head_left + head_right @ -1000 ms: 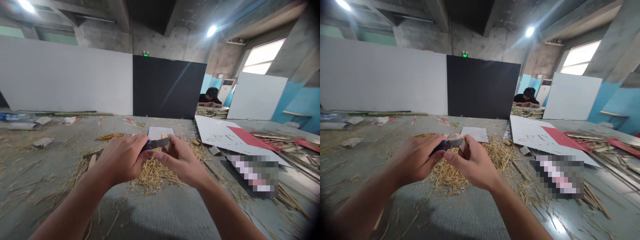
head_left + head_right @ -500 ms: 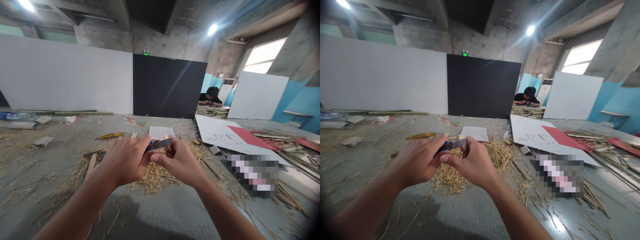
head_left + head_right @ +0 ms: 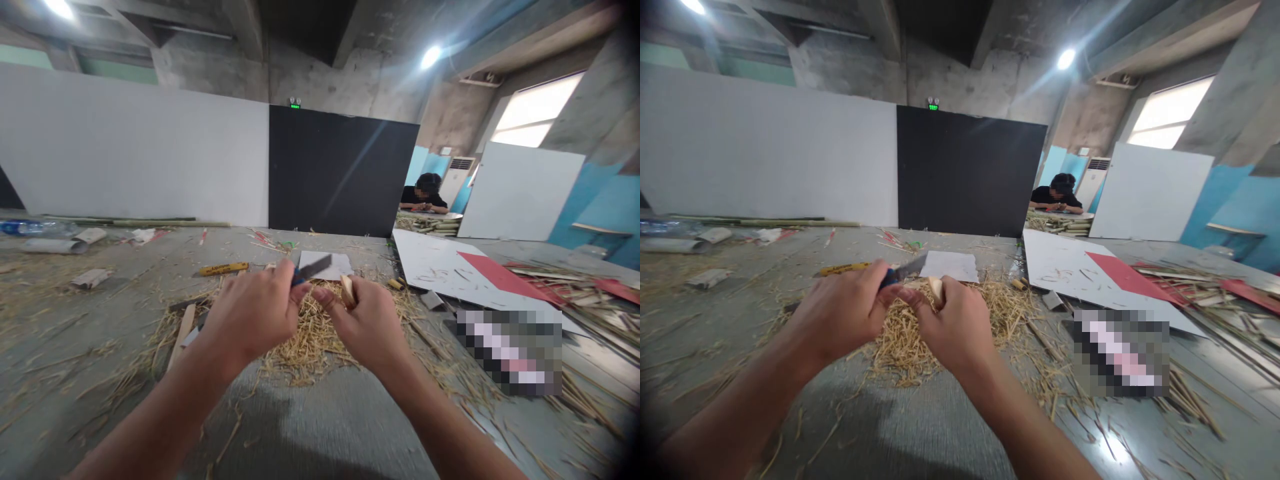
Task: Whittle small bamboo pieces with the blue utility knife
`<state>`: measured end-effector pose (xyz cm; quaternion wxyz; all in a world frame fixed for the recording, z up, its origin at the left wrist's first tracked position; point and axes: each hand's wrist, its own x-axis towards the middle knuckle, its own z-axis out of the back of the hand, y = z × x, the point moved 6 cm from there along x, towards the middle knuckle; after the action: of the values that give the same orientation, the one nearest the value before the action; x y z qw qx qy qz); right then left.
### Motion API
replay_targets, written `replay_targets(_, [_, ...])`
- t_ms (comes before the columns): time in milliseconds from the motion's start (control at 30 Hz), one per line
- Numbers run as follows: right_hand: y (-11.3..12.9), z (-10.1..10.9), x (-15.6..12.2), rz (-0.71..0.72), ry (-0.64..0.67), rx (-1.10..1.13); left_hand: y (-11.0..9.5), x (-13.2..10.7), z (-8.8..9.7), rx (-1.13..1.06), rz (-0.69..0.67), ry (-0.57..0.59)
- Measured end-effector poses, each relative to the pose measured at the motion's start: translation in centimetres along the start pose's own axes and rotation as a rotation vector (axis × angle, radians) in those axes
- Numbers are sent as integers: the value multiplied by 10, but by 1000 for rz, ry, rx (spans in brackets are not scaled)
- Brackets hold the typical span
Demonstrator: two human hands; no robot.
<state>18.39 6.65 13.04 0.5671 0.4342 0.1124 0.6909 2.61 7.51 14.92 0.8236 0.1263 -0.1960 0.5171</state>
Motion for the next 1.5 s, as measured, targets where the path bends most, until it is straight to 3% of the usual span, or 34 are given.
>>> replay_targets(100, [0,2,1,-25,13,14,15,3,4,-27,65,-22])
replay_targets(167, [0,0,3,-24,76,84,16,3,7,-60,29,-19])
replay_targets(367, [0,-8,1,-10,247,348,-4,-1,4,-105,-183,27])
replay_targets(600, [-1,-16,-3,-6,317,485,-13,-4,1,-80,-241,59])
replay_targets(1100, [4,-13,-5,52,324,361,-11,-5,2,-9,-190,54])
replay_targets(1333, [0,-11,-1,70,138,111,-7,-4,-1,-14,-128,58])
replay_targets(1500, [0,-9,-3,28,100,52,-7,-4,-1,-100,-176,85])
